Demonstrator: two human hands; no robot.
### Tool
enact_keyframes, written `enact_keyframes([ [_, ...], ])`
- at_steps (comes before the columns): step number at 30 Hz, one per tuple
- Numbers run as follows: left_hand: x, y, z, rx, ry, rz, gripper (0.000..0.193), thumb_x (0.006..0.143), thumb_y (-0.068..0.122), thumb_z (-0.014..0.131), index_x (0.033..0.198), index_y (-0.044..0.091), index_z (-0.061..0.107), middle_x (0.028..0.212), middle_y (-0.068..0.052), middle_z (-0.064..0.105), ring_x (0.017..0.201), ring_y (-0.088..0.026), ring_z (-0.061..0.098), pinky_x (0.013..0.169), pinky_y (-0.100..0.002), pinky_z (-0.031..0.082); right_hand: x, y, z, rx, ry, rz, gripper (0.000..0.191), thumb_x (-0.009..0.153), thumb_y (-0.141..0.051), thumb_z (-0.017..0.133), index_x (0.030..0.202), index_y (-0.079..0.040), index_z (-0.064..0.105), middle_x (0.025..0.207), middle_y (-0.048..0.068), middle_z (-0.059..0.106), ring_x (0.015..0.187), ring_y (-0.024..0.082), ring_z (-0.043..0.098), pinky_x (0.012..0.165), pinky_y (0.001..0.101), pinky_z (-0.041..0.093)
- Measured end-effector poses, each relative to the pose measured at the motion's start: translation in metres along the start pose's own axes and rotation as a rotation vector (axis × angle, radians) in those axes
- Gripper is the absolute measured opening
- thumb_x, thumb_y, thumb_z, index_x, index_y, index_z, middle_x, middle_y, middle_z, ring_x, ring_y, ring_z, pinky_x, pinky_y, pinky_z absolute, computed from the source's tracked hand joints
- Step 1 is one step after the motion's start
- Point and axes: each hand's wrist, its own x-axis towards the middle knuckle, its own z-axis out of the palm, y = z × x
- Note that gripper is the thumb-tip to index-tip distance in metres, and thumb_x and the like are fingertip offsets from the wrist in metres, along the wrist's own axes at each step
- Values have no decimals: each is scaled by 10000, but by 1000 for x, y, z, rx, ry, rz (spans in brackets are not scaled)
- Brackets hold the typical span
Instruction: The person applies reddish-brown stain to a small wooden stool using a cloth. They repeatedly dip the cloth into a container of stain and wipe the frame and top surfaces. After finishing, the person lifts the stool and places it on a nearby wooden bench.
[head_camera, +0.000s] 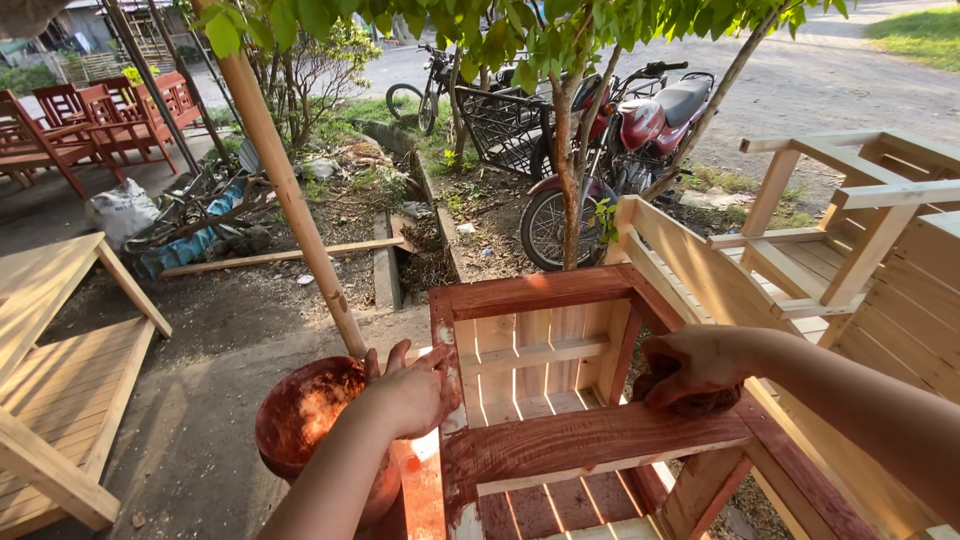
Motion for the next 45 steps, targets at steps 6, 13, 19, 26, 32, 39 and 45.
enact_keyframes([
  [6, 3, 2, 8, -2, 28, -16, 448, 1029, 555, 440, 1308, 290, 669, 1729, 99, 75, 1608, -319, -49, 1247, -687, -18, 8, -23, 8, 165, 113, -23, 409, 925, -510, 619, 1065, -138, 716, 986, 103, 751, 918, 235, 695, 826, 395, 526],
  [13, -1, -2, 16, -33, 60, -39, 434, 1039, 537, 416, 1305, 289, 655, 1723, 126, 97, 1608, -275, -2, 1253, -679, 4, 44, -117, 20, 448, 69, -112, 464, 961, -501, 520, 1221, -154, 683, 1154, 115, 711, 986, 265, 703, 903, 398, 592],
  [19, -1, -1, 7, -92, 35, -99, 401, 1103, 395, 317, 1444, 343, 521, 1716, 167, 41, 1607, -251, -31, 1276, -637, -34, 40, -185, 17, 610, 151, -235, 445, 957, -433, 614, 1247, -101, 674, 1202, 148, 711, 1058, 270, 687, 944, 373, 550],
  [26, -3, 2, -7, -3, -14, -82, 405, 1061, 316, 443, 1447, 372, 549, 1735, 185, -1, 1616, -262, 5, 1278, -639, 23, 6, -145, -24, 1166, 466, -387, 364, 913, -223, 691, 1168, 36, 691, 1149, 193, 746, 1053, 288, 726, 928, 366, 615],
  [32, -4, 4, -7, 4, 18, -80, 469, 1048, 539, 460, 1472, 346, 516, 1721, 176, 46, 1588, -298, 100, 1250, -686, 105, -65, -73, -48, 1530, 581, -337, 279, 927, -164, 678, 1164, -22, 643, 1090, 173, 706, 989, 311, 721, 821, 459, 637],
  [39, 8, 7, -17, 162, -113, -93, 452, 1028, 501, 488, 1433, 340, 610, 1729, 156, 115, 1597, -321, 111, 1235, -693, 178, -138, 12, -9, 1672, 619, -51, 352, 963, -189, 555, 1277, -74, 666, 1115, 161, 724, 955, 275, 719, 844, 418, 620],
  [45, 17, 15, -18, 249, -154, -158, 724, 1019, 632, 476, 1618, 258, 316, 1712, 85, 212, 1605, -347, 42, 1229, -693, 146, -177, 54, 43, 1736, 654, 240, 416, 1005, -316, 518, 1259, -12, 644, 1165, 246, 708, 972, 360, 700, 863, 507, 586],
])
